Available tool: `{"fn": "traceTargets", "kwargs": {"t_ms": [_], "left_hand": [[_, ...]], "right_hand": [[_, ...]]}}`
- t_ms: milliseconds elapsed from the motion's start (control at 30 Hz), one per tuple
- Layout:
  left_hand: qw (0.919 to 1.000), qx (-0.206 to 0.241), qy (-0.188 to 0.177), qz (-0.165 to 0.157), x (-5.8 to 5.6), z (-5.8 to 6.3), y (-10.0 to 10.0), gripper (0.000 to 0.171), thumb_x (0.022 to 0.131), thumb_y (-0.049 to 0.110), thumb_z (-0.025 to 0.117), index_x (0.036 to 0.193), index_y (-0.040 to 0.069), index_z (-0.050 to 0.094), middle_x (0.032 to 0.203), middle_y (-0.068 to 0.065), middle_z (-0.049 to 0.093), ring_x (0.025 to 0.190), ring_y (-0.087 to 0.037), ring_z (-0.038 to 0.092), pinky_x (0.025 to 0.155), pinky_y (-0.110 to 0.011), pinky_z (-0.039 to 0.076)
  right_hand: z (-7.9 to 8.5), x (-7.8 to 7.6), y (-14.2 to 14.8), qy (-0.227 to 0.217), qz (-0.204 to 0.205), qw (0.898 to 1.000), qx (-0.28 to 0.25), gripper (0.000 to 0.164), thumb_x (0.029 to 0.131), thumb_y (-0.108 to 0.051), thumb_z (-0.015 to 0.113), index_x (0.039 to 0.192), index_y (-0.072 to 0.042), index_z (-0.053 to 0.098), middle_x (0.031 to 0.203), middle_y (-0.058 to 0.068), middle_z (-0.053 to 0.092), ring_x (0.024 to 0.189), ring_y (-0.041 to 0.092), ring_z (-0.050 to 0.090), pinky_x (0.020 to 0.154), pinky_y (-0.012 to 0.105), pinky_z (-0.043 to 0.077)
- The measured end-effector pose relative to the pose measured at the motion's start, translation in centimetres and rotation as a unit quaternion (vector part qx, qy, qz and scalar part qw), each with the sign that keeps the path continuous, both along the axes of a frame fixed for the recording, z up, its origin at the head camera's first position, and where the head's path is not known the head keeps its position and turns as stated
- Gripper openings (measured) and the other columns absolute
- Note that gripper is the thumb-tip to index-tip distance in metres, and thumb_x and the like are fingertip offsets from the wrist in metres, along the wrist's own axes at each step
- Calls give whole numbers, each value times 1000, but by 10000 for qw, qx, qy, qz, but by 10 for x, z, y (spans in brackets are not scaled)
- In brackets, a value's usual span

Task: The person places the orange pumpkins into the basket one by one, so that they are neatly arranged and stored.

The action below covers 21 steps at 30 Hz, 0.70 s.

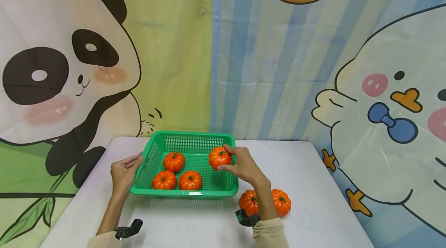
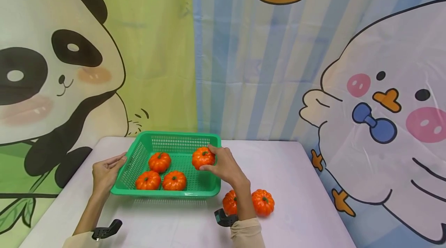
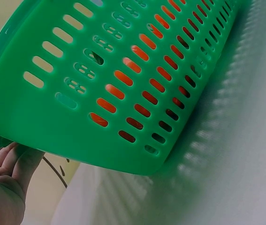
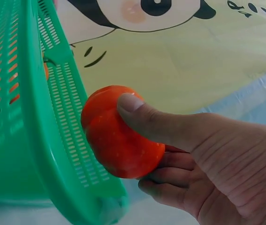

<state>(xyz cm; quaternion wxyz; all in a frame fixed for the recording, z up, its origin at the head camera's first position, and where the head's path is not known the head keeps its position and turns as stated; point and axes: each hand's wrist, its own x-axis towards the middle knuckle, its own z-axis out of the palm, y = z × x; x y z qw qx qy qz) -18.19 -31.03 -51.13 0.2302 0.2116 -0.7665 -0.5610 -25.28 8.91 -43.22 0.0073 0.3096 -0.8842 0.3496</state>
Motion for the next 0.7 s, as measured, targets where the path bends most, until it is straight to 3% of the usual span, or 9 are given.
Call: {"fn": "traceTargets", "kwargs": {"t_ms": [133,500,700], "left_hand": [[10000,18,31,-9,0,0,0,38,93,32,73,121,6,73,116,-5,75,88,18,64,79,-1,47],[10000,25,10,45,1,-2,0,37,93,30,74,121,6,73,116,-5,74,90,18,64,79,0,46],[10000,13,55,44,0,-1,0,37,92,30,74,121,6,73,116,-5,74,89,18,64,80,0,46]], "right_hand": [[-1,-2,-7,-19,96,9999,-30,79,82,-35,84,147,-6,51,123,4,72,103,13,62,89,34,56],[-7,-12,-27,-159,418,9990,-42,76,83,-30,83,146,-3,51,124,5,72,97,10,66,87,30,58],[-6,-16,-37,-107,372,9992,-24,61,83,-29,84,134,-3,62,101,-1,73,83,9,61,75,23,55]]}}
